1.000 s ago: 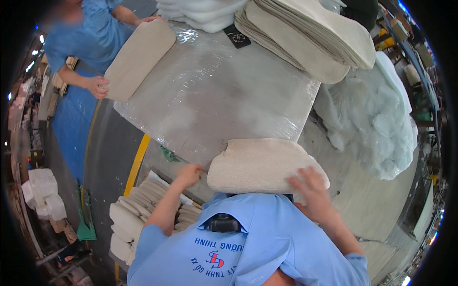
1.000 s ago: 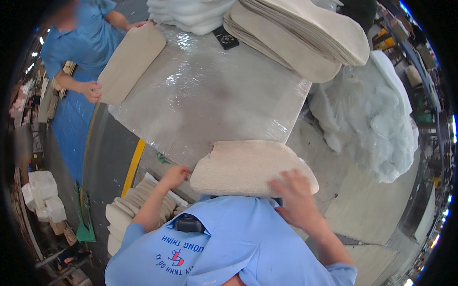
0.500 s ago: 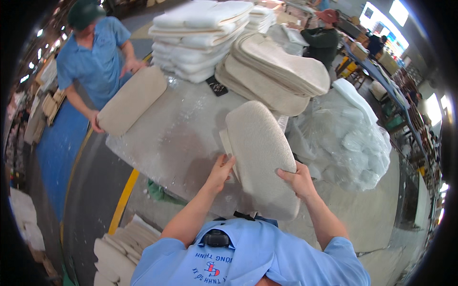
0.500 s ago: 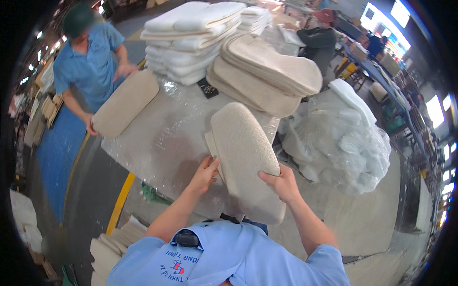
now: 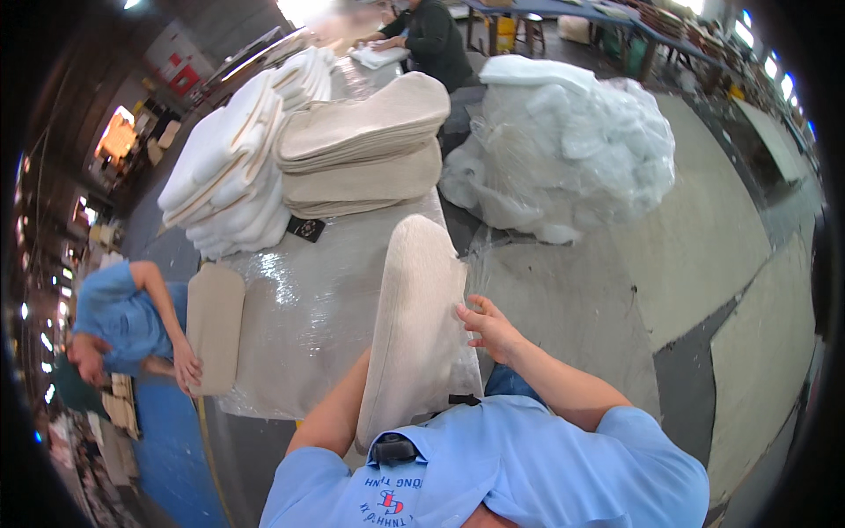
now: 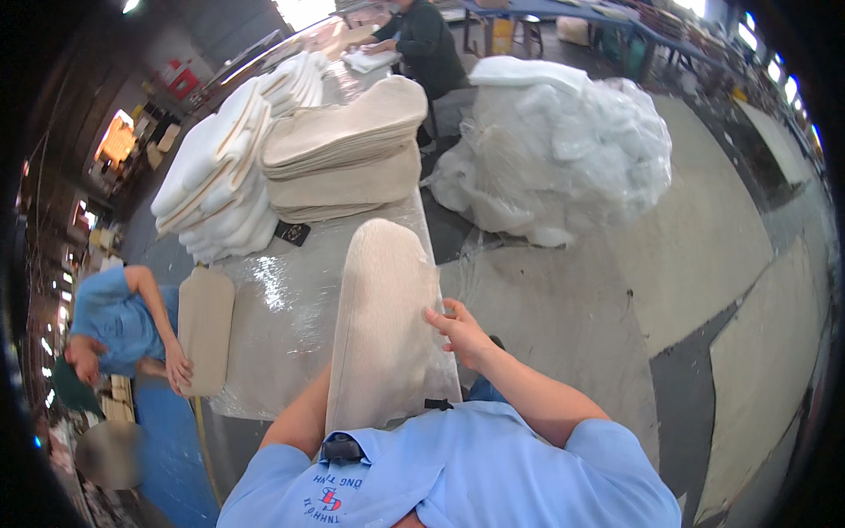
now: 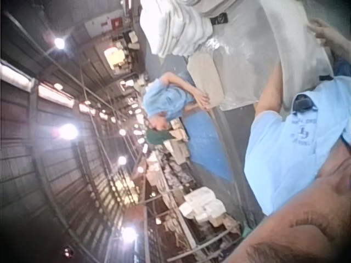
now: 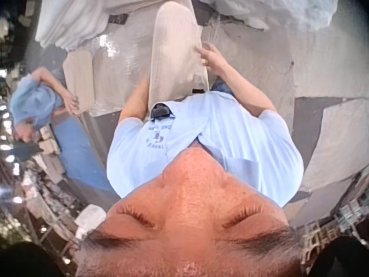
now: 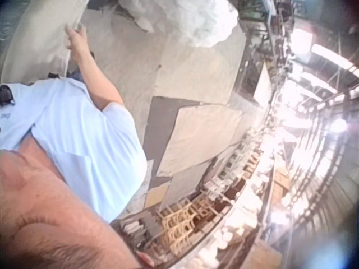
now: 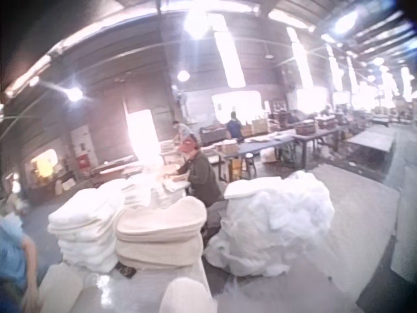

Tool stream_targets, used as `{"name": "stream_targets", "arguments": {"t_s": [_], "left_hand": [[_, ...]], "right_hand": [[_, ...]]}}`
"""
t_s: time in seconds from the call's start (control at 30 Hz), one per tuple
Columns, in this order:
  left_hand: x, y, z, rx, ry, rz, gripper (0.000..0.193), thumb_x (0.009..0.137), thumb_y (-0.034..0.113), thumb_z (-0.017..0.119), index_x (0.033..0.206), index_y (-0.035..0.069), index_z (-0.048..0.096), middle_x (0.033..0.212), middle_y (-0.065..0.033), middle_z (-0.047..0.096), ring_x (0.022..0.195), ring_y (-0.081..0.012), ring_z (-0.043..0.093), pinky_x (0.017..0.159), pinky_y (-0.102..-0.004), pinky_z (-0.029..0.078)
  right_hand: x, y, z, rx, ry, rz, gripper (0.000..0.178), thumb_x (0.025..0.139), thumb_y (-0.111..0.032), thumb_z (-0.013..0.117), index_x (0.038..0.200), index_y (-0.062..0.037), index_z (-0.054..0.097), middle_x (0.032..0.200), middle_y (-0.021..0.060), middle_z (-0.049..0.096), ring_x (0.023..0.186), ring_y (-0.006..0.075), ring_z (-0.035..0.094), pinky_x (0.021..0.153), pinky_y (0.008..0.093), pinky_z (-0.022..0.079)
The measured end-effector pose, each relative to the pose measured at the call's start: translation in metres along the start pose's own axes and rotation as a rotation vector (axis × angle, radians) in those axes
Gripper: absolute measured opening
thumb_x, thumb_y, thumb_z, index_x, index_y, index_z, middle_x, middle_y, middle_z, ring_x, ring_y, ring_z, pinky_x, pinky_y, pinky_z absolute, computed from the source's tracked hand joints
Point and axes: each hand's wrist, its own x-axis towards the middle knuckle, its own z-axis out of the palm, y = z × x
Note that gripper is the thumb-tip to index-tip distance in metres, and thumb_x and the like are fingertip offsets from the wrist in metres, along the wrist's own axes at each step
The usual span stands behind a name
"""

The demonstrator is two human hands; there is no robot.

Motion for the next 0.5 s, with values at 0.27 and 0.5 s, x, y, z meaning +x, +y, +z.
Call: {"name": "stream_targets", "arguments": {"t_s": [0.27,0.5], "left_hand": [[-0.009,-0.01,0.028,0.659,0.265,-0.114,0.045,0.108,0.039,0.054,0.123,0.0,0.071,0.11,-0.0084,0.075,0.1,-0.0205,0.069,0.087,-0.0364,0.054],[0.021,-0.037,0.002,1.601,0.315,0.199,0.04,0.101,0.039,0.062,0.109,0.0,0.071,0.095,-0.0199,0.071,0.094,-0.027,0.068,0.088,-0.0421,0.052]], "right_hand": [[0.007,0.082,-0.018,0.292,0.172,0.03,0.029,0.104,-0.023,0.062,0.129,-0.0095,0.063,0.112,0.0037,0.071,0.094,0.015,0.063,0.075,0.0343,0.049],[0.031,0.122,-0.036,0.231,0.117,0.089,0.029,0.1,-0.016,0.061,0.127,-0.0072,0.066,0.11,0.0075,0.072,0.093,0.0217,0.068,0.068,0.0379,0.053]]}}
